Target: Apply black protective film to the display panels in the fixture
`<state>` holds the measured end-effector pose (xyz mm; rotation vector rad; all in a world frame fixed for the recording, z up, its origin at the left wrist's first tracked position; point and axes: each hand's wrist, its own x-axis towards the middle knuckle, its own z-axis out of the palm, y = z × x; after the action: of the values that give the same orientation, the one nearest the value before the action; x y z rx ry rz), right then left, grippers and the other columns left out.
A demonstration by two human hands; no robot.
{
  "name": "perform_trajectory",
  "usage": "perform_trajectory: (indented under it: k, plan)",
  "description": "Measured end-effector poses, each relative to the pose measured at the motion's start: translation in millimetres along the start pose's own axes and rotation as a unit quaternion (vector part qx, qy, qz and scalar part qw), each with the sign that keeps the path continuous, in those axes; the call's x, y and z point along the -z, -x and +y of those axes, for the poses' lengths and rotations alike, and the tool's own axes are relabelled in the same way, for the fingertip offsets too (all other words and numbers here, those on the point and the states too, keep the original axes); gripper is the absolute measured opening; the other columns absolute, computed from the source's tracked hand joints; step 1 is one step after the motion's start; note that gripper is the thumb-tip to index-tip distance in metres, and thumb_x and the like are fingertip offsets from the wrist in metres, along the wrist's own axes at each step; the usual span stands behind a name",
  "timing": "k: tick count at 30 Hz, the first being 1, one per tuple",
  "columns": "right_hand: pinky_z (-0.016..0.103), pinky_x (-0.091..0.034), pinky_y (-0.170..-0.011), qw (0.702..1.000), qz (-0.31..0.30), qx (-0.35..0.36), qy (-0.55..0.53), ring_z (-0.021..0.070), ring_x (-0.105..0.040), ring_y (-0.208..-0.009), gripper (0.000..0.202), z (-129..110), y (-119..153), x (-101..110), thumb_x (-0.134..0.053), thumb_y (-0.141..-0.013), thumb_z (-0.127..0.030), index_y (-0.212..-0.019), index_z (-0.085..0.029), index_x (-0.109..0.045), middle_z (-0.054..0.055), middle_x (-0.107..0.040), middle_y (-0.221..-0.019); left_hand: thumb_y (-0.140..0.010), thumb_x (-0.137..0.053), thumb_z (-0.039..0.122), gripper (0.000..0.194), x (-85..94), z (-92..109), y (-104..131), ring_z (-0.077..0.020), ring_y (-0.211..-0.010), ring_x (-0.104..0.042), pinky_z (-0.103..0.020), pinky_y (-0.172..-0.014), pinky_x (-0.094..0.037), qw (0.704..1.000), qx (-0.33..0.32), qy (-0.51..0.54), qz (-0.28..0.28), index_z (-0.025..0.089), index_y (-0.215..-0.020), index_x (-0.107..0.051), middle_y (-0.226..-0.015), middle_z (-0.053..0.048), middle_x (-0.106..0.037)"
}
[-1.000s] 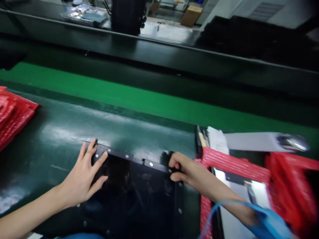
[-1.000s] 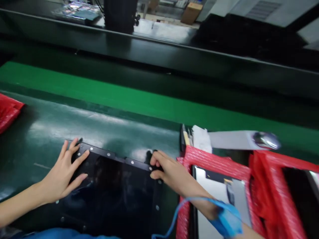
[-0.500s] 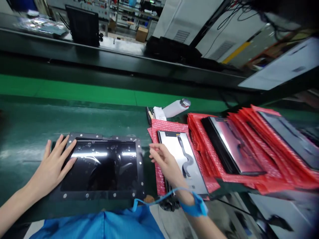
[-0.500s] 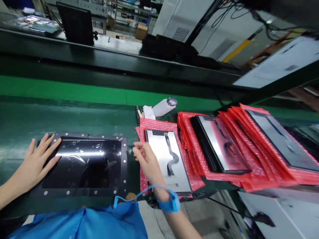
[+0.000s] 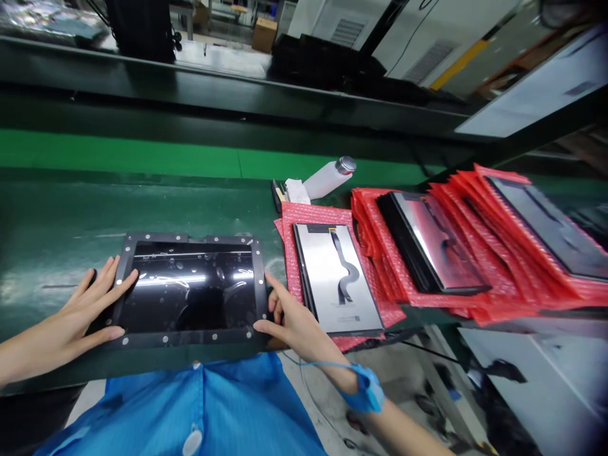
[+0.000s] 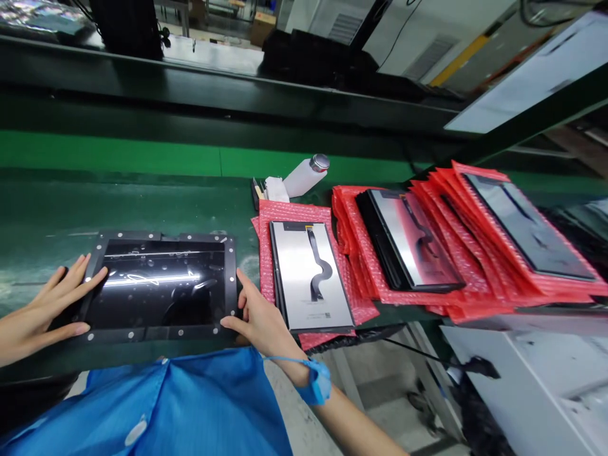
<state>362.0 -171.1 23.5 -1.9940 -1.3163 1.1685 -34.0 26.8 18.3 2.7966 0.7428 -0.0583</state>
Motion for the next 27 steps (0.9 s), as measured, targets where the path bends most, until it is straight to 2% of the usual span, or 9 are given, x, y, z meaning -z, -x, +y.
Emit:
perform_trajectory:
  k: [5,8,11,14,17,19,22,24,27]
  plan:
    - [0.030,-0.043,-0.070,0.994,-0.018,-0.040,0.099,0.0200,-0.057,-0.069,0.120,-14.8,-16.9,0.8,-0.082,-0.072,-0.024,-0.159,-0.019,0.001,-0.005,-0.051,-0.075,-0.097,-0.046,0.043,0.074,-11.5,12.8,-7.1,-0.0390,-0.152,-0.008,-0.067,-0.114,-0.026,0.999,0.032,0.012,0.030,0.029,-0.159,-0.008,-0.166,-0.011,-0.006]
    - [0.031,-0.044,-0.070,0.993,0.009,-0.037,0.111,0.0213,-0.059,-0.072,0.115,-13.0,-13.3,-8.2,-0.078,-0.076,-0.025,-0.159,-0.020,0.001,-0.004,-0.053,-0.076,-0.099,-0.043,0.041,0.070,-18.0,22.9,-6.7,-0.0394,-0.152,-0.004,-0.069,-0.115,-0.021,0.996,0.068,0.018,0.061,0.030,-0.159,-0.009,-0.166,-0.012,-0.004]
    - [0.031,-0.046,-0.069,0.991,0.058,-0.007,0.116,0.0208,-0.061,-0.072,0.101,-5.5,-2.3,-16.3,-0.070,-0.086,-0.034,-0.159,-0.022,-0.001,-0.002,-0.056,-0.082,-0.099,-0.043,0.043,0.068,-24.2,31.7,-3.6,-0.0388,-0.152,-0.003,-0.069,-0.116,-0.017,0.994,0.078,0.011,0.075,0.030,-0.159,-0.012,-0.166,-0.012,-0.006]
    - [0.036,-0.049,-0.074,0.975,0.074,0.053,0.205,0.0254,-0.064,-0.083,0.082,-9.5,-0.3,-12.3,-0.061,-0.092,-0.046,-0.158,-0.022,-0.019,0.005,-0.062,-0.092,-0.099,-0.042,0.044,0.068,-33.4,40.4,-3.0,-0.0385,-0.153,-0.005,-0.070,-0.115,-0.015,0.988,0.097,-0.013,0.120,0.029,-0.159,-0.013,-0.166,-0.013,-0.010]
    - [0.044,-0.049,-0.086,0.930,0.124,0.134,0.319,0.0332,-0.061,-0.105,0.063,-34.9,-21.7,-0.9,-0.053,-0.096,-0.050,-0.150,-0.020,-0.041,0.014,-0.063,-0.112,-0.099,-0.041,0.046,0.073,-42.5,47.5,-5.0,-0.0379,-0.153,-0.008,-0.071,-0.116,-0.011,0.977,0.121,-0.041,0.173,0.022,-0.159,-0.008,-0.164,-0.017,-0.018]
    - [0.047,-0.046,-0.096,0.907,0.139,0.217,0.333,0.0324,-0.055,-0.117,0.055,-57.7,-47.0,0.9,-0.051,-0.099,-0.045,-0.147,-0.019,-0.044,0.016,-0.061,-0.124,-0.099,-0.040,0.047,0.075,-45.9,50.3,-6.1,-0.0374,-0.153,-0.009,-0.070,-0.116,-0.009,0.972,0.123,-0.060,0.192,0.018,-0.159,-0.006,-0.162,-0.019,-0.023]
    - [0.043,-0.040,-0.105,0.891,0.079,0.328,0.304,0.0265,-0.048,-0.128,0.048,-84.8,-84.4,-12.4,-0.054,-0.099,-0.027,-0.145,-0.018,-0.046,0.014,-0.057,-0.136,-0.099,-0.039,0.050,0.075,-48.3,52.4,-6.9,-0.0381,-0.152,-0.011,-0.070,-0.116,-0.005,0.965,0.120,-0.091,0.214,0.017,-0.159,-0.010,-0.160,-0.020,-0.029]
    - [0.045,-0.040,-0.104,0.891,0.069,0.337,0.298,0.0271,-0.049,-0.127,0.045,-93.5,-100.0,-26.3,-0.053,-0.097,-0.017,-0.141,-0.014,-0.049,0.016,-0.059,-0.133,-0.099,-0.037,0.050,0.073,-51.0,52.9,-7.2,-0.0384,-0.152,-0.012,-0.071,-0.116,-0.003,0.959,0.126,-0.111,0.227,0.016,-0.159,-0.012,-0.159,-0.019,-0.031]
    - [0.048,-0.041,-0.098,0.896,0.088,0.325,0.289,0.0302,-0.054,-0.119,0.038,-96.6,-108.9,-39.6,-0.053,-0.095,-0.012,-0.133,-0.009,-0.056,0.019,-0.064,-0.120,-0.101,-0.030,0.048,0.069,-58.4,53.1,-6.5,-0.0382,-0.152,-0.012,-0.072,-0.115,-0.002,0.950,0.140,-0.137,0.244,0.014,-0.159,-0.015,-0.158,-0.018,-0.034]
